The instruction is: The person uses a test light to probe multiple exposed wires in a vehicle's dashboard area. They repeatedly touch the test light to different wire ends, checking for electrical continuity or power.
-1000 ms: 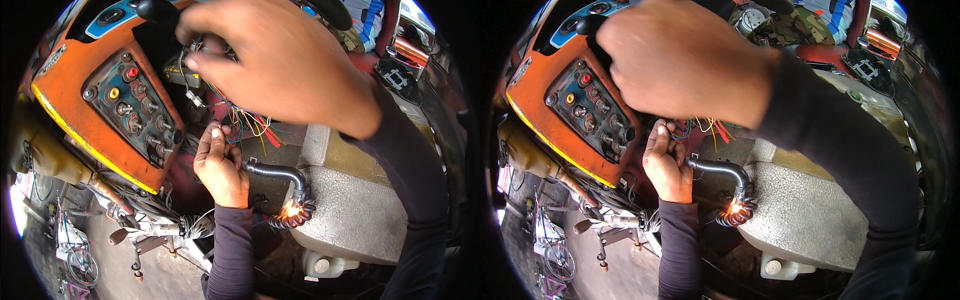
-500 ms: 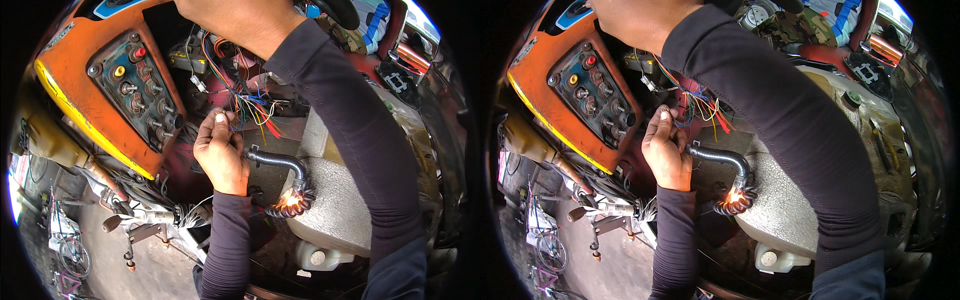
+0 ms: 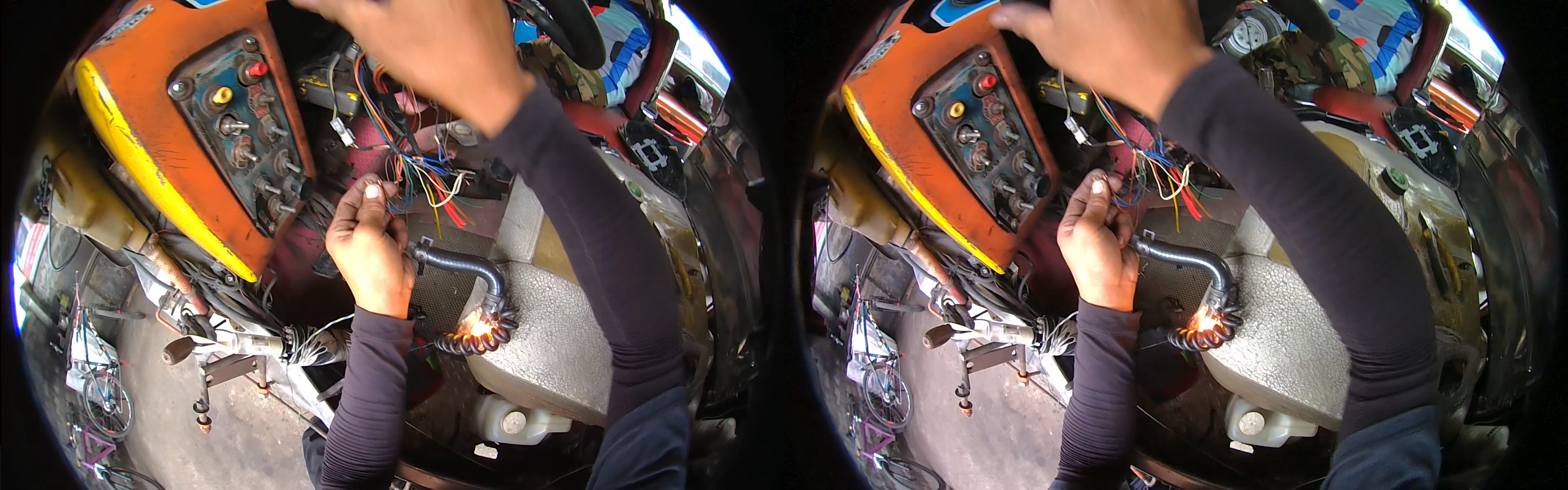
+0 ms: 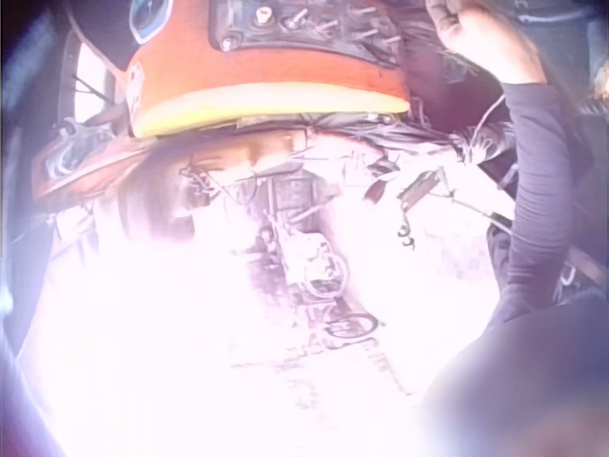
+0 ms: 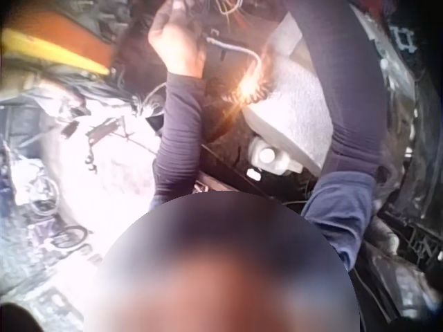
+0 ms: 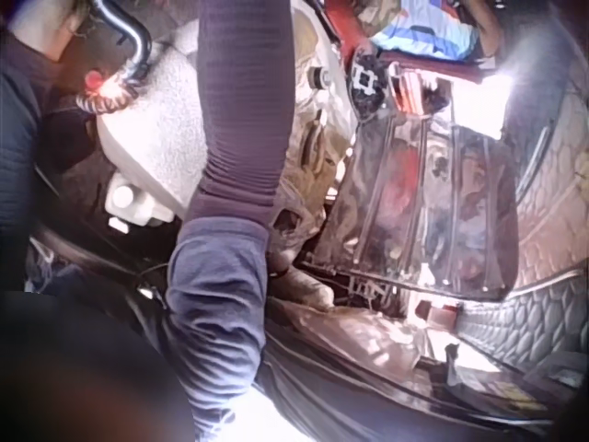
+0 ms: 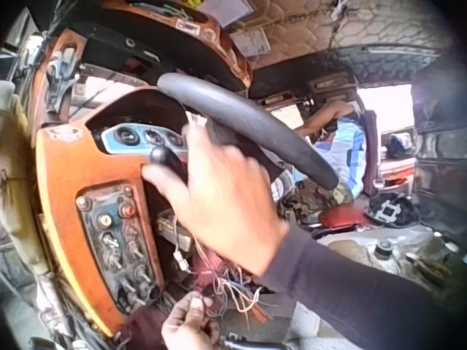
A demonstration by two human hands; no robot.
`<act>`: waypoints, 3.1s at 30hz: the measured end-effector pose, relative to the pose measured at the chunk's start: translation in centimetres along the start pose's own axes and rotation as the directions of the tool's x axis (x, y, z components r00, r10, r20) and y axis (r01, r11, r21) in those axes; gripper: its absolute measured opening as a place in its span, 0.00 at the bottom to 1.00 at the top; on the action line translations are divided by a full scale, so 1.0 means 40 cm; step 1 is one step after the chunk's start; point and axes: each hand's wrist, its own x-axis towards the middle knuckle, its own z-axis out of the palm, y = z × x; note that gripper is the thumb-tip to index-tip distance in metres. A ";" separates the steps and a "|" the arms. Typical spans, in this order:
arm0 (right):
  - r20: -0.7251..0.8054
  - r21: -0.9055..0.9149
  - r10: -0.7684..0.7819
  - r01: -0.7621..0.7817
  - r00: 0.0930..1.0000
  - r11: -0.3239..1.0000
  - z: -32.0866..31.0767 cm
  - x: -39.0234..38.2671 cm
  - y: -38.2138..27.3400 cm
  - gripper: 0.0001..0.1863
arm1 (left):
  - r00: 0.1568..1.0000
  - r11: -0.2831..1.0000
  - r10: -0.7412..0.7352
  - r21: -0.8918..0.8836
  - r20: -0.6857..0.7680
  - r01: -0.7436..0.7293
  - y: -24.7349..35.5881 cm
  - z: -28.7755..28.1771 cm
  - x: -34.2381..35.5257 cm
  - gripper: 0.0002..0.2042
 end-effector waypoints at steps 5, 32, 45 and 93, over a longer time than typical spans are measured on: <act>0.591 -0.091 0.216 -0.201 0.778 0.975 -0.151 -0.211 -0.059 0.24 | 0.998 0.999 -0.042 -0.013 -0.037 0.042 0.004 -0.007 -0.013 0.09; 0.902 -0.288 0.205 0.176 0.380 0.941 -0.369 -0.276 0.134 0.21 | 0.982 0.988 -0.152 0.041 0.117 0.148 -0.011 -0.103 0.018 0.09; 0.812 0.075 0.003 -0.109 0.584 0.991 -0.102 -0.306 -0.011 0.07 | 0.985 0.988 -0.151 -0.033 0.087 0.154 0.003 -0.113 0.019 0.10; 0.898 -0.039 0.166 -0.302 0.406 0.952 -0.164 -0.254 -0.042 0.09 | 0.995 0.969 -0.076 0.240 0.069 0.057 0.033 -0.151 0.020 0.08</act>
